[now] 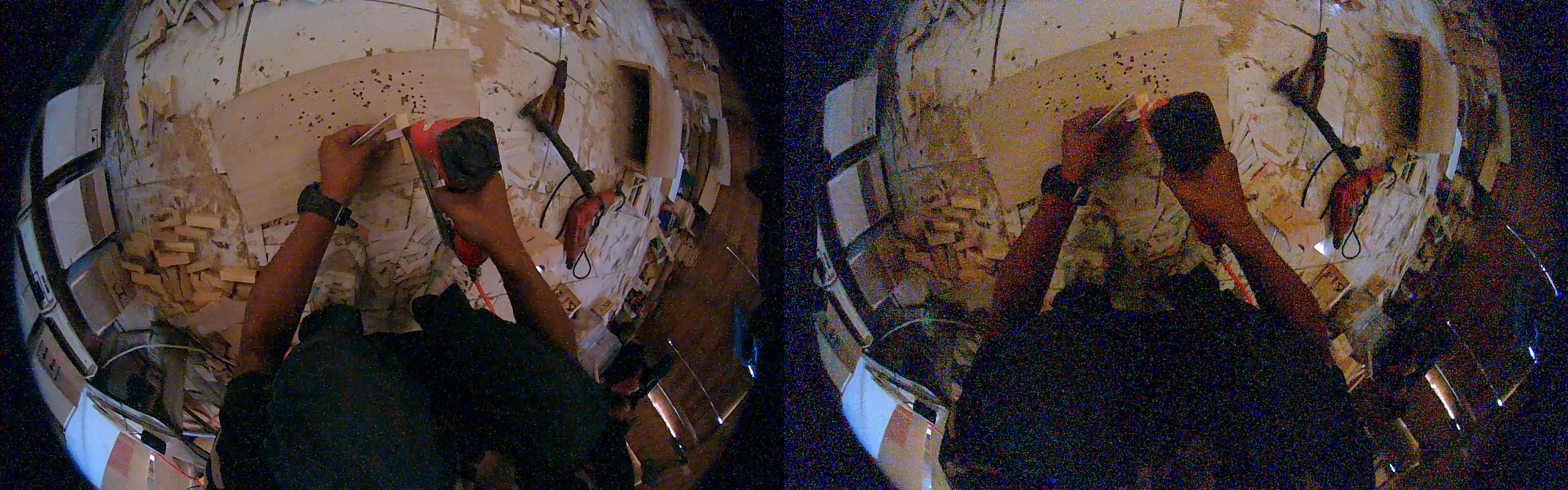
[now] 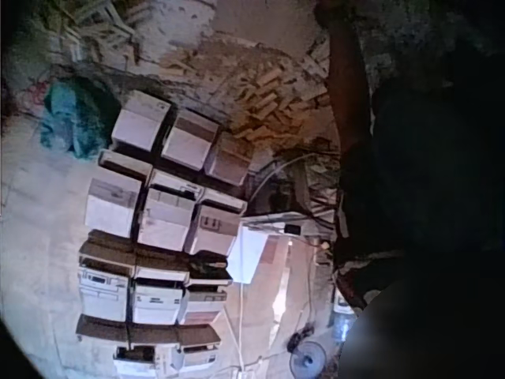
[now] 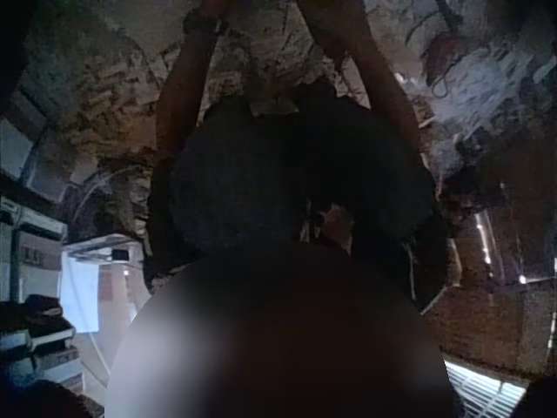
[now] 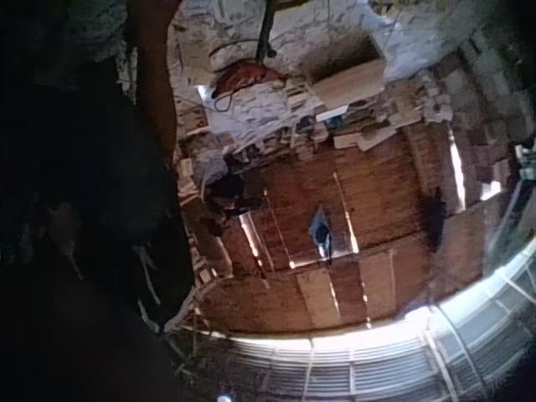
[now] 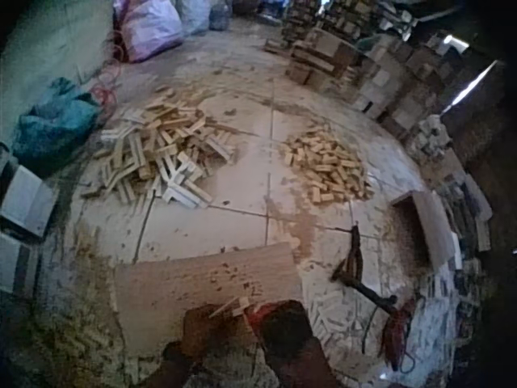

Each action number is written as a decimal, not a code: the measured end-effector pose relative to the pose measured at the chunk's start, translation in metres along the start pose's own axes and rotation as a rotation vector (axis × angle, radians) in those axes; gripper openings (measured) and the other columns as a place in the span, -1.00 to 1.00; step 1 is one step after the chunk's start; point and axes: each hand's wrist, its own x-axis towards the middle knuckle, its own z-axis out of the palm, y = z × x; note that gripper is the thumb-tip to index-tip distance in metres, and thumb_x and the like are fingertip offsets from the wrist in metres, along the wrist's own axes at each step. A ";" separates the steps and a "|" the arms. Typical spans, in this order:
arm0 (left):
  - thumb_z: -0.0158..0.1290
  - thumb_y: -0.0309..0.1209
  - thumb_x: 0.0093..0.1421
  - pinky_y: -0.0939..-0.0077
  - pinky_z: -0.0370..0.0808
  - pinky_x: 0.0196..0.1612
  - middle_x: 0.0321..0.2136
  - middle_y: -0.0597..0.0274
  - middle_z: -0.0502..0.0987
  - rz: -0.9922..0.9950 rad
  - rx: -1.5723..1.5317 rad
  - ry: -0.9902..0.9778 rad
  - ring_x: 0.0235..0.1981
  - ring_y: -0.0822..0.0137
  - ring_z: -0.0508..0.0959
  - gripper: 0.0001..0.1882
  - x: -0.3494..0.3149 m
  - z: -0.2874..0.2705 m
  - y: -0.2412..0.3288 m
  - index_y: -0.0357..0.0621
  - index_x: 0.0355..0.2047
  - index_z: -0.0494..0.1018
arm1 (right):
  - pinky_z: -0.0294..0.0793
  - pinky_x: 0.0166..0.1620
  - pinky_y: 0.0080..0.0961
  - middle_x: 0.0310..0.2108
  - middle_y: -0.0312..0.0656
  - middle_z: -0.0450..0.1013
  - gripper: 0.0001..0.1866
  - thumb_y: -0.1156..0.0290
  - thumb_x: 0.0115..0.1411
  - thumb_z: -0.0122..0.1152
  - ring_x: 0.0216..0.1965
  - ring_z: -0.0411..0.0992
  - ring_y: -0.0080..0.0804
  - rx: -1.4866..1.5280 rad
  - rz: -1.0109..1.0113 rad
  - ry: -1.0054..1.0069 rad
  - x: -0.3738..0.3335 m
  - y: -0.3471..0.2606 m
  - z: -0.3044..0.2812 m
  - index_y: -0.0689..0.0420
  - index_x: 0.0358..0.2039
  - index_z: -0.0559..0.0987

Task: The person uses a red pneumatic nail gun to fasten small wooden blocks together on a flat board. They repeatedly pick up blocks, align them, and drive nails to form small assemblies.

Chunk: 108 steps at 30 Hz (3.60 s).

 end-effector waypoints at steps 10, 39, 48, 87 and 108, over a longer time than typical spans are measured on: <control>0.14 -0.39 0.04 0.56 0.47 -0.43 -0.56 0.23 0.59 -0.030 -0.006 0.042 -0.56 0.48 0.54 -0.81 -0.003 0.001 0.003 -0.23 -0.36 0.57 | 0.37 -0.31 -0.46 -0.46 -0.27 0.41 -0.74 0.51 -0.16 0.14 -0.44 0.34 -0.45 -0.071 0.056 -0.046 0.000 -0.003 0.003 0.19 -0.37 0.44; 0.04 -0.19 0.15 0.47 0.43 -0.43 -0.51 0.20 0.54 0.254 0.410 0.154 -0.54 0.42 0.49 -0.67 -0.022 -0.029 0.007 -0.22 -0.26 0.49 | 0.43 -0.52 -0.53 -0.59 -0.24 0.43 -0.77 0.49 -0.11 0.24 -0.62 0.41 -0.49 0.011 0.083 0.239 -0.030 0.041 -0.039 0.23 -0.39 0.45; 0.10 -0.27 0.13 0.56 0.45 -0.48 -0.41 0.21 0.50 -0.171 -0.240 -0.096 -0.56 0.47 0.49 -0.68 -0.052 0.013 0.000 -0.26 -0.22 0.42 | 0.39 -0.49 -0.51 -0.58 -0.30 0.40 -0.78 0.51 -0.12 0.21 -0.58 0.37 -0.52 -0.063 0.076 0.121 -0.034 0.019 -0.035 0.18 -0.40 0.45; 0.23 -0.56 -0.09 0.53 0.44 -0.61 -0.55 0.07 0.53 -0.161 -0.134 0.024 -0.65 0.36 0.51 -0.61 -0.004 -0.008 0.013 -0.38 -0.26 0.32 | 0.40 -0.36 -0.49 -0.48 -0.32 0.44 -0.69 0.54 -0.15 0.16 -0.47 0.37 -0.49 -0.032 0.121 -0.023 -0.022 0.017 0.004 0.17 -0.29 0.46; 0.34 -0.29 -0.20 0.46 0.48 -0.35 -0.47 0.10 0.57 -0.076 0.194 0.079 -0.46 0.31 0.56 -0.53 0.002 -0.006 -0.013 -0.26 -0.30 0.45 | 0.42 -0.36 -0.25 -0.49 -0.07 0.46 -0.78 0.43 -0.18 0.13 -0.48 0.43 -0.12 -0.167 -0.108 0.061 -0.018 0.018 0.019 0.18 -0.44 0.44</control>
